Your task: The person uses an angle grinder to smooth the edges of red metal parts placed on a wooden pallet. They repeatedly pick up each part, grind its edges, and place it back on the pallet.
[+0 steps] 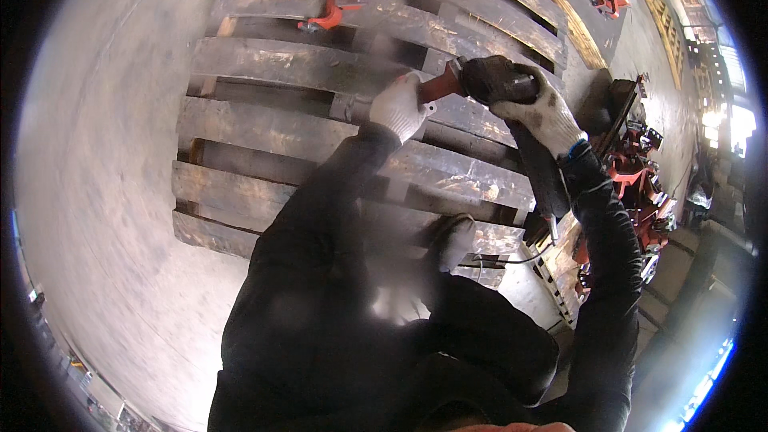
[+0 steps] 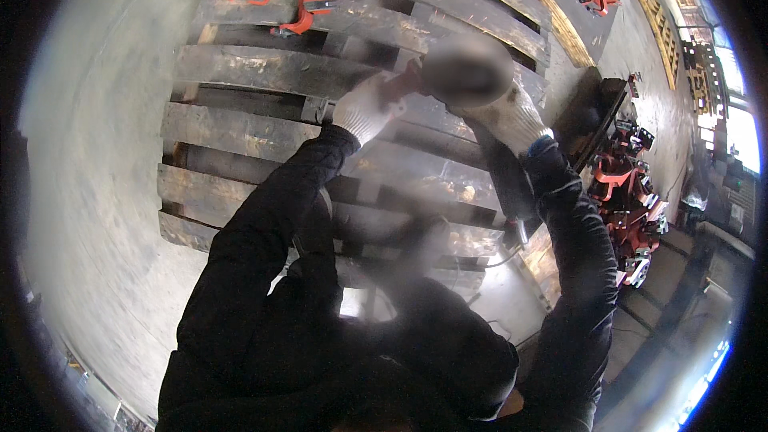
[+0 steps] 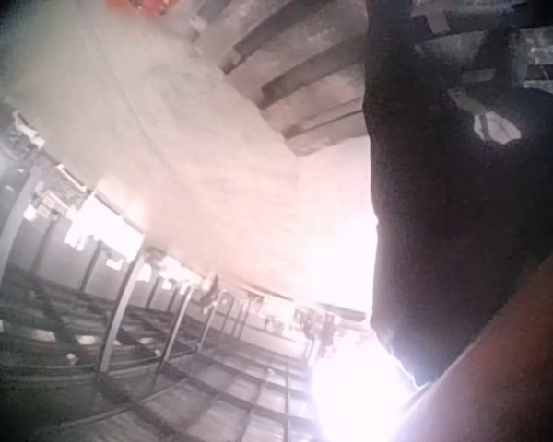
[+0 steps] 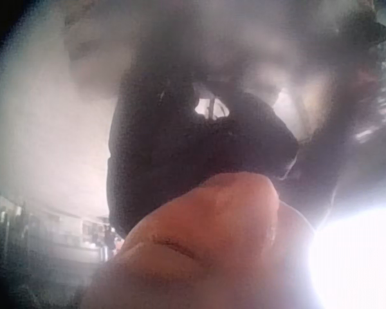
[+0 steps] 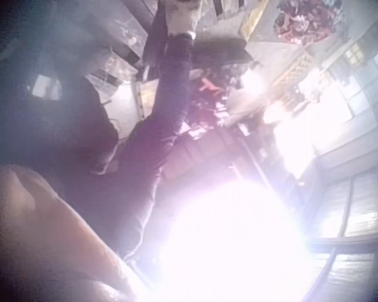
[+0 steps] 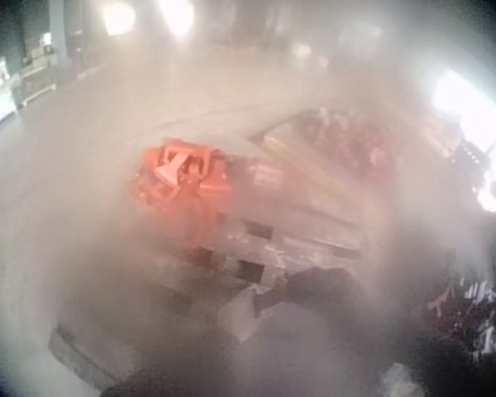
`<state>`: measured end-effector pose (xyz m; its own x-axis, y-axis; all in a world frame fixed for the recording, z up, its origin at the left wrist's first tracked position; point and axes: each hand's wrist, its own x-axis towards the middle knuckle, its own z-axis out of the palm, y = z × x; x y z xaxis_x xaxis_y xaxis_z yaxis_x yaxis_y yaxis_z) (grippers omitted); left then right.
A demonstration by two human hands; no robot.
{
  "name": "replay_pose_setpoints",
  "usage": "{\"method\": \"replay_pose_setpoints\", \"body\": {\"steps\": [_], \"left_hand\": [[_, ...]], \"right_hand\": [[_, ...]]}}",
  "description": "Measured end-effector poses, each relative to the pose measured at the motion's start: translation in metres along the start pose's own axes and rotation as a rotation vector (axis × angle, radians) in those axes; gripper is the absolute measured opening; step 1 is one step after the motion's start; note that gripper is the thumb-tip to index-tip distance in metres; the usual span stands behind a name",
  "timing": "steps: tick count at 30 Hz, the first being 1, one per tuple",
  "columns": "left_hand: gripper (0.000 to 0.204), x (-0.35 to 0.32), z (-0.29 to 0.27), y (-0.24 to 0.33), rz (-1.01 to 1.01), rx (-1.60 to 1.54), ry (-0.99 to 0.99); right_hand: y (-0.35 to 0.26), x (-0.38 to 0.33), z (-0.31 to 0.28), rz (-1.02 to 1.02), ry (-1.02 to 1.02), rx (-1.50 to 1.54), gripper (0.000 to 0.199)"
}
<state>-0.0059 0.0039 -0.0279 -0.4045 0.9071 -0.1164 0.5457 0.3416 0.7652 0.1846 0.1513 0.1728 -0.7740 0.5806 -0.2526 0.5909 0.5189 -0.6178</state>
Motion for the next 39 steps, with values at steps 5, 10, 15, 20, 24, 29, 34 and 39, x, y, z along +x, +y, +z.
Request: {"method": "replay_pose_setpoints", "body": {"steps": [5,10,15,20,24,29,34,39], "left_hand": [[0.038,0.001,-0.006,0.008,-0.027,0.026,-0.046],[0.040,-0.002,-0.015,0.018,-0.036,0.027,-0.030],[0.041,0.007,0.010,-0.005,0.015,0.049,0.002],[0.041,0.008,0.027,-0.020,0.141,0.120,0.102],[0.050,-0.018,-0.003,0.012,0.104,0.102,0.258],[0.075,-0.014,-0.038,0.010,-0.139,0.110,0.083],[0.062,-0.038,-0.062,0.011,-0.271,-0.074,-0.020],[0.044,-0.083,-0.051,0.029,-0.632,-0.878,-0.169]], "right_hand": [[-0.001,0.016,0.003,-0.004,0.046,-0.109,0.092],[0.022,0.015,0.001,-0.145,0.052,-0.171,0.073],[0.053,-0.010,0.007,0.140,0.013,0.271,0.036],[0.056,-0.056,0.003,0.058,-0.068,0.278,0.039],[0.047,-0.087,0.016,0.300,0.101,0.343,0.060],[0.020,-0.090,0.043,0.344,0.376,0.425,0.075],[0.033,-0.084,0.076,0.216,0.481,0.468,0.088],[0.021,-0.070,0.090,0.261,0.444,0.457,0.090]]}}
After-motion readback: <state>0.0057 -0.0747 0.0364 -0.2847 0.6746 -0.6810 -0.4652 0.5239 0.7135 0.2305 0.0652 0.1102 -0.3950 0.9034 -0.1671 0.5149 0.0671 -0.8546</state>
